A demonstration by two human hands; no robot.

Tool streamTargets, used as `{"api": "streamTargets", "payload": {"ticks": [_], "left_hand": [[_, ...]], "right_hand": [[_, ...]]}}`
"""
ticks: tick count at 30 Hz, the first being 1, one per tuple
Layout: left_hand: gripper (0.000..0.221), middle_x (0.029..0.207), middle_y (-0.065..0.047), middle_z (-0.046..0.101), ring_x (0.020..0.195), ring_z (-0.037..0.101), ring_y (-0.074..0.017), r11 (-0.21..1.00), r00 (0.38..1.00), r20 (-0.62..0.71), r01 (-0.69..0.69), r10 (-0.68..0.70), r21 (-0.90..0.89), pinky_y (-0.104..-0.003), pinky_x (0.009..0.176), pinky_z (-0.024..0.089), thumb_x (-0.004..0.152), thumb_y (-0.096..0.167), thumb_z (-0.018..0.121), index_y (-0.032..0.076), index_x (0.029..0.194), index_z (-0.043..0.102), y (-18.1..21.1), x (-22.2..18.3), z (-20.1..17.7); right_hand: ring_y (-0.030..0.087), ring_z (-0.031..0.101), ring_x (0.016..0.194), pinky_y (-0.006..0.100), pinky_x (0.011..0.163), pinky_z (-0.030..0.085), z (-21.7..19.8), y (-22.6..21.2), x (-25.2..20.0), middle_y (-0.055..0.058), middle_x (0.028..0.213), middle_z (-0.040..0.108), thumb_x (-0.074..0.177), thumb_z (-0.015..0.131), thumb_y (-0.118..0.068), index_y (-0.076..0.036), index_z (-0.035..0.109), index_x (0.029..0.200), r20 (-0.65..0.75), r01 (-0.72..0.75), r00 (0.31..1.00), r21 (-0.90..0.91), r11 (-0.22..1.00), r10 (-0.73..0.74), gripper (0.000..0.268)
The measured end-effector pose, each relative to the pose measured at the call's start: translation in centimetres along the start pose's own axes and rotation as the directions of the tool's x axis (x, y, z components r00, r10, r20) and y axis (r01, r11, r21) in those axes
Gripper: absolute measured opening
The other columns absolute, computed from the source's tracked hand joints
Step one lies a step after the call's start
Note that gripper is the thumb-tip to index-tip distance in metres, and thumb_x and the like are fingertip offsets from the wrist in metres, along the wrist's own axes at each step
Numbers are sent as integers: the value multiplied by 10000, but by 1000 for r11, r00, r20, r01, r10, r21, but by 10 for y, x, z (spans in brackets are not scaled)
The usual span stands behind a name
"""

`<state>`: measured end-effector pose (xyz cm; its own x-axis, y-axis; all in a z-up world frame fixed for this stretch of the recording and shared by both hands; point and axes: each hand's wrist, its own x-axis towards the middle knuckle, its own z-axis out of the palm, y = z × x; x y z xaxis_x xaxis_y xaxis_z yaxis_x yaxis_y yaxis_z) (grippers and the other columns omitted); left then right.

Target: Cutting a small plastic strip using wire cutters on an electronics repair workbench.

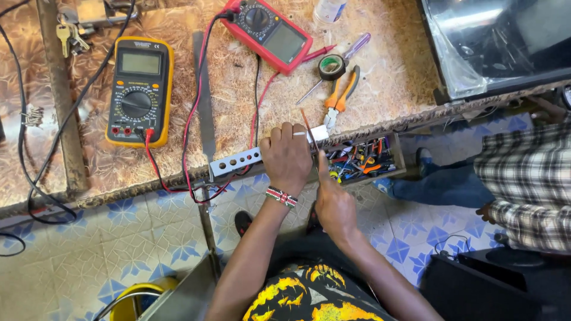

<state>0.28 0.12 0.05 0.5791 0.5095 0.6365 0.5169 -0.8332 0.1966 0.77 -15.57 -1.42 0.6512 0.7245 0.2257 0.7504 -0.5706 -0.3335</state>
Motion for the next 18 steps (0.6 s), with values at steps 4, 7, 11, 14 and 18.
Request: {"api": "streamTargets", "payload": {"ticks": [4,7,11,14,18], "left_hand": [[157,757,-6,500,725,561,-240,1000,1000,-12,-21,21,18,-397,647,356,984,186,530,117,897,640,1,7,-4],[199,751,3,521,717,564,-231,1000,998,55,-6,6,0,-379,647,356,993,168,504,108,905,673,3,4,-12],[160,757,-2,499,727,555,-233,999,999,30,-14,13,39,-391,641,355,967,166,506,132,890,642,1,0,0],[171,764,8,504,731,561,-227,999,998,57,-8,6,39,-391,641,357,987,173,510,127,910,655,2,-5,-6],[188,755,11,521,726,566,-228,999,999,38,5,-6,39,-382,649,366,976,188,513,126,878,661,1,3,-3]], "right_hand": [[372,685,590,526,490,551,-2,-6,11,131,793,692,991,501,-70,-214,298,1657,-30,24,999,-53,998,-26,711],[330,689,567,454,457,564,5,6,-20,115,744,703,954,515,-84,-197,377,1623,-13,22,1000,-79,997,-23,693],[383,683,569,524,463,540,4,-6,3,154,777,701,952,534,-61,-199,344,1638,-31,29,999,6,1000,-29,725],[390,683,586,529,448,522,10,-10,-5,156,783,697,962,539,-59,-191,372,1628,-100,37,994,-28,999,-40,700],[352,704,597,460,509,575,-10,-22,0,143,841,742,964,492,-74,-196,426,1607,-98,26,995,14,1000,-25,658]]}}
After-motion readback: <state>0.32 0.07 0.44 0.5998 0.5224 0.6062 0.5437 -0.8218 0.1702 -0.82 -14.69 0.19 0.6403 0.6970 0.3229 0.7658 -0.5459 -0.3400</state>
